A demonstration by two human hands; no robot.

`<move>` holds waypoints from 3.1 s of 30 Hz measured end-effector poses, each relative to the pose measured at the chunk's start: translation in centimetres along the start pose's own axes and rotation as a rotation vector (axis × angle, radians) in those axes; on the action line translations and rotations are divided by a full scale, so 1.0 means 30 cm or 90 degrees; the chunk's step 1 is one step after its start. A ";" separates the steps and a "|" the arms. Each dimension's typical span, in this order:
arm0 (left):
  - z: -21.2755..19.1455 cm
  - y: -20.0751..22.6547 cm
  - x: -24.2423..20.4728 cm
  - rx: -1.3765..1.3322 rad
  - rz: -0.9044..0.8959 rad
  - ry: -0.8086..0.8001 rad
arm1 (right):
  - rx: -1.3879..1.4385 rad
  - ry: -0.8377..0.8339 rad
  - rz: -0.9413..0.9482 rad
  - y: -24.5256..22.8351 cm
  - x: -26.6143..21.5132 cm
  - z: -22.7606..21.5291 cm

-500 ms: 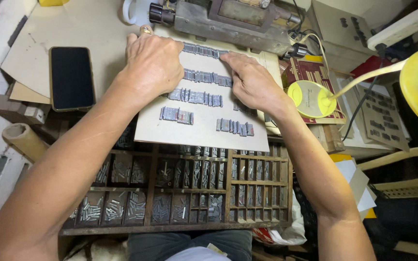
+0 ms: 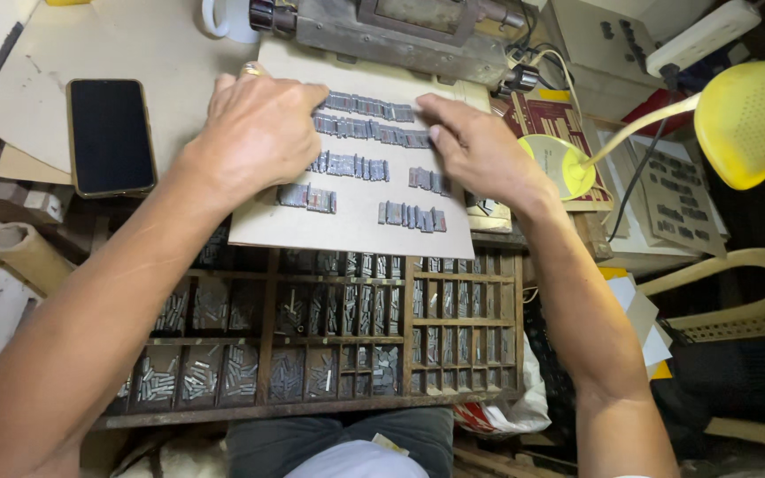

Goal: The person arranges small metal printing blocks on a white board and sorts them into compartments of a wooden tray. They repeatedly pick up blocks, place them on the board, and then transfer them into the tray compartments.

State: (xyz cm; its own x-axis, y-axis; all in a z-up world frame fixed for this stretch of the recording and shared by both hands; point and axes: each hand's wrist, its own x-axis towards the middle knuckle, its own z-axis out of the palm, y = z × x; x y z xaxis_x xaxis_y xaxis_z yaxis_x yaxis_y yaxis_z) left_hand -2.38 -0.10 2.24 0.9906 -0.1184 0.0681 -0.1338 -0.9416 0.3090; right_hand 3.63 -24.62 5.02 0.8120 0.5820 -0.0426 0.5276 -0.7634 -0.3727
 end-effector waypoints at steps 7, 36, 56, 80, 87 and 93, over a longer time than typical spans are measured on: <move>0.007 -0.090 -0.199 -0.153 0.145 0.240 | -0.004 0.043 -0.050 0.079 -0.019 -0.008; 0.535 -0.187 -0.763 -0.446 -0.210 0.230 | -0.008 0.037 0.068 0.006 -0.011 -0.011; 0.296 -0.584 -0.054 -0.015 -0.470 0.284 | 0.709 0.359 -0.274 0.420 -0.613 0.303; 0.920 0.202 -0.751 -0.176 0.095 -0.109 | 0.730 -0.118 0.160 0.273 -0.708 1.190; 1.034 0.215 -0.778 -0.112 0.202 -0.086 | 0.676 -0.093 0.154 0.252 -0.726 1.206; 1.110 0.185 -0.757 -0.182 0.209 0.030 | 0.783 -0.062 0.157 0.242 -0.738 1.137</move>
State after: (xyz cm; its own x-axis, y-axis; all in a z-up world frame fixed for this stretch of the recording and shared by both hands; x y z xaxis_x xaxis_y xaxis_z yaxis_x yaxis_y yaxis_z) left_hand -24.72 -13.12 -29.18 0.8929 -0.3759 0.2477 -0.4500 -0.7304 0.5138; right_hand -19.02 -33.51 -28.36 0.8062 0.5197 -0.2826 -0.2591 -0.1192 -0.9585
